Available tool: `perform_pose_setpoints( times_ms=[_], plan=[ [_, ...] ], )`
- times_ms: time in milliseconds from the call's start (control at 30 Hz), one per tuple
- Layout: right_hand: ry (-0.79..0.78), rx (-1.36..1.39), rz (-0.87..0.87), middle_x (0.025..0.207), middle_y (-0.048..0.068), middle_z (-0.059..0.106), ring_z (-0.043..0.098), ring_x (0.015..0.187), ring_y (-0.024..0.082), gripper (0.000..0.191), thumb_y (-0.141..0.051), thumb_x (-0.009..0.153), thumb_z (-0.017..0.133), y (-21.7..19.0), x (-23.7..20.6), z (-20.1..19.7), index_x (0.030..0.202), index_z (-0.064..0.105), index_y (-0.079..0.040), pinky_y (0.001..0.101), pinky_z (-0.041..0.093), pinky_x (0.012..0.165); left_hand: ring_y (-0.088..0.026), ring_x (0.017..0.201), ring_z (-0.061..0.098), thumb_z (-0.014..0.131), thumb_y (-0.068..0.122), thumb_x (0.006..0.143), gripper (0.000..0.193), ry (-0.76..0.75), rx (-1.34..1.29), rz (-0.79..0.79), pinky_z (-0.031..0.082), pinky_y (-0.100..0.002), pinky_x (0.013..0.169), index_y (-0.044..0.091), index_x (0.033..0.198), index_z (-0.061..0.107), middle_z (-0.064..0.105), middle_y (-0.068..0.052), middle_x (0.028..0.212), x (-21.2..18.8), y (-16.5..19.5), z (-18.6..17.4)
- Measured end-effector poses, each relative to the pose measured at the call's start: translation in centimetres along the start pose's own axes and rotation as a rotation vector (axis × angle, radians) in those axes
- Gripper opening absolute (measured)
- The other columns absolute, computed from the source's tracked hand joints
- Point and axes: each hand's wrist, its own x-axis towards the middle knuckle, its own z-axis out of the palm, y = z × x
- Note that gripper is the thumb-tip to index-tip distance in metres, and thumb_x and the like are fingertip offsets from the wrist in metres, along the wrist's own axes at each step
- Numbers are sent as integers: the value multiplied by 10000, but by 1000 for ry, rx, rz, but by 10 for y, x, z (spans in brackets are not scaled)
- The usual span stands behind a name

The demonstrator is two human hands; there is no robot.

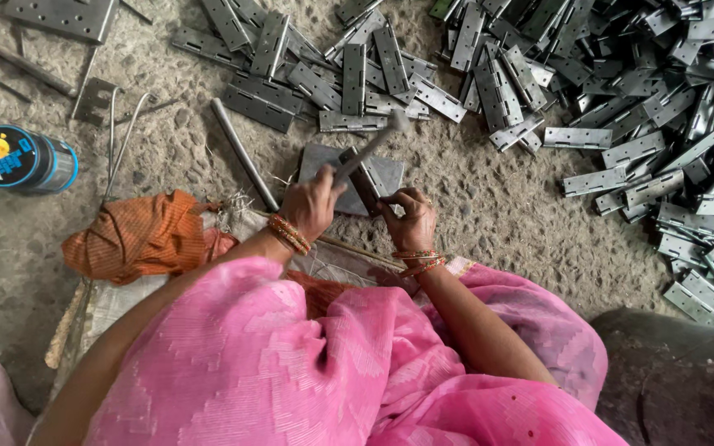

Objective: The person sits on the floor and assembles metal hinge components by placing them on a metal block and striking them with a cylindrical metal rod. The person repeatedly picks up hinge parts, aligns them, and taps them together.

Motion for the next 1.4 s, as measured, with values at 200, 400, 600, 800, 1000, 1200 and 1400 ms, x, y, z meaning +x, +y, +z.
perform_pose_setpoints(
  times_ms=[200,400,600,800,1000,1200,1400],
  plan=[
    [-35,-49,18,1033,91,712,700,900,291,241,-194,743,904,7,-3,3,937,780,-124,415,560,754,-298,517,615,564,307,1037,304,-145,-21,-279,500,-424,475,7,989,576,650,-168,696,-6,-45,61],
    [-35,-218,83,1166,241,619,640,961,391,792,-277,560,984,-2,14,13,1214,599,-49,482,554,770,-270,508,617,573,368,1081,362,15,-35,-210,481,-394,465,31,958,624,659,-144,653,7,-44,44],
    [-302,-158,437,954,98,787,760,802,207,706,-438,633,900,31,28,2,1194,667,-79,366,635,743,-144,491,555,512,296,1126,273,518,-237,103,435,-325,413,38,1163,595,620,-28,689,-28,-27,-13],
    [-493,-222,579,949,80,793,755,810,189,507,-525,727,888,65,24,3,982,799,-97,332,608,758,-116,521,517,476,298,1159,247,294,-241,258,432,-313,440,59,1123,529,536,-27,651,-54,-51,11],
    [-431,-62,747,848,96,795,759,753,172,468,-444,806,865,62,17,8,975,778,-17,323,624,730,-129,395,427,474,296,1087,224,-91,1,-133,339,-298,332,92,1000,508,502,-18,546,-55,-98,59],
    [-411,201,843,825,90,799,737,687,129,360,-299,818,855,58,17,-5,947,761,23,279,606,648,-135,427,476,467,348,1125,280,296,-118,247,338,-301,366,87,1056,539,508,-8,593,-66,-67,45],
    [-407,140,848,835,76,808,752,683,119,370,-303,809,853,46,19,-6,1001,753,-3,255,611,616,-134,391,435,430,335,1108,264,-261,107,-41,384,-320,343,112,992,514,521,-24,558,-54,-45,24]
  ],
)
